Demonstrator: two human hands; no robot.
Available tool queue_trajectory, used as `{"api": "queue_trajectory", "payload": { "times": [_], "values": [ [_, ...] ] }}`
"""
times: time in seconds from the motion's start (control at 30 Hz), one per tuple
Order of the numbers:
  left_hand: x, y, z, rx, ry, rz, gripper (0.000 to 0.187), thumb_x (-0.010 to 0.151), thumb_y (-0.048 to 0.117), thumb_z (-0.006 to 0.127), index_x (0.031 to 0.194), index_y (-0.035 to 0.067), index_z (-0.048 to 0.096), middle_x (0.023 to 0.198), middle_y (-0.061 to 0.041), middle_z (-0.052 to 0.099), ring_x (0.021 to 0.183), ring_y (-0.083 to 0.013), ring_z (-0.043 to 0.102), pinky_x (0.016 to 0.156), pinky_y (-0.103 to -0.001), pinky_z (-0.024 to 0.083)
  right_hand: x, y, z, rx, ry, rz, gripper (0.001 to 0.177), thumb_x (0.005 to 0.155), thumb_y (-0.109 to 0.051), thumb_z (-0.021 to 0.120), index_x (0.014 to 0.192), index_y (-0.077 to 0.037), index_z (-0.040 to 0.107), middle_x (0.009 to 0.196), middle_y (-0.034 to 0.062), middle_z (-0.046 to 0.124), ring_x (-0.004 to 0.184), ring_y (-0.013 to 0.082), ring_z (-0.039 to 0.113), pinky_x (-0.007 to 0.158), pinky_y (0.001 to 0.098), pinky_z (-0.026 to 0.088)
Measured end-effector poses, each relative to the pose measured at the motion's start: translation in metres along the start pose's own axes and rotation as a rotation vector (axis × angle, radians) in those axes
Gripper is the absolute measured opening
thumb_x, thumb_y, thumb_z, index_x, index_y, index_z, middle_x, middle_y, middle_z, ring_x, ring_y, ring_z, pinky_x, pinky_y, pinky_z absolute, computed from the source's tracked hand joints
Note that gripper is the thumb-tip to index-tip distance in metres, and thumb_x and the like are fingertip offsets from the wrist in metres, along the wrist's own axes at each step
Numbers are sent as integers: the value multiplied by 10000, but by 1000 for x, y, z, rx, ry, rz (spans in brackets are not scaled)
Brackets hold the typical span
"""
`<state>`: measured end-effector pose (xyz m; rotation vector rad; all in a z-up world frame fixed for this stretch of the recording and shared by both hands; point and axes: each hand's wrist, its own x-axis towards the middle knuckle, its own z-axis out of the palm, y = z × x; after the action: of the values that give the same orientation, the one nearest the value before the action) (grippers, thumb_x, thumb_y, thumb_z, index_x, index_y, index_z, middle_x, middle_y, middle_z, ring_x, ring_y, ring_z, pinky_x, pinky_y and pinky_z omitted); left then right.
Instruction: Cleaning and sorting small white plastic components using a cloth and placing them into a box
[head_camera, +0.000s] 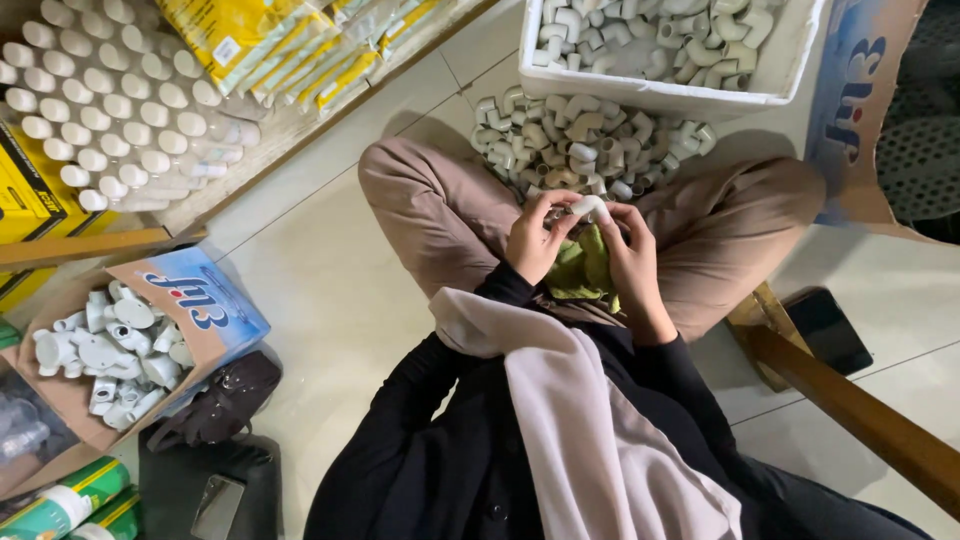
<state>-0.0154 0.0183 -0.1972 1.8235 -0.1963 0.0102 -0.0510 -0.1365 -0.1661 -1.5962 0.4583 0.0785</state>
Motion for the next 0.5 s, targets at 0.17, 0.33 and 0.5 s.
{"api": "queue_trajectory", "payload": {
  "times": [0.17, 0.33, 0.5],
  "values": [
    [13, -31, 9, 66, 23, -74, 293, 933, 211, 768, 1211, 181, 681, 1093, -71, 739, 1045, -281, 720, 908, -388, 595, 40, 55, 4, -67, 13, -25, 200, 1054, -196, 689, 1218, -82, 702, 1147, 188, 715, 1154, 361, 667, 967, 536, 523],
    [50, -54, 25, 272, 33, 0, 295, 924, 241, 772, 1206, 259, 684, 1134, 60, 728, 1086, -169, 688, 988, -344, 564, 75, 33, 7, -107, 59, -134, 183, 1066, -142, 675, 1228, -60, 699, 1098, 208, 720, 1125, 350, 675, 970, 540, 521],
    [77, -74, 58, 725, 41, 292, 254, 1024, 418, 572, 1257, 328, 617, 1276, 101, 622, 1216, -175, 576, 1015, -393, 514, 117, 50, -9, -238, 179, -135, 218, 1081, -204, 657, 1288, -152, 705, 1179, 180, 719, 1176, 368, 651, 993, 551, 505]
  ]
}}
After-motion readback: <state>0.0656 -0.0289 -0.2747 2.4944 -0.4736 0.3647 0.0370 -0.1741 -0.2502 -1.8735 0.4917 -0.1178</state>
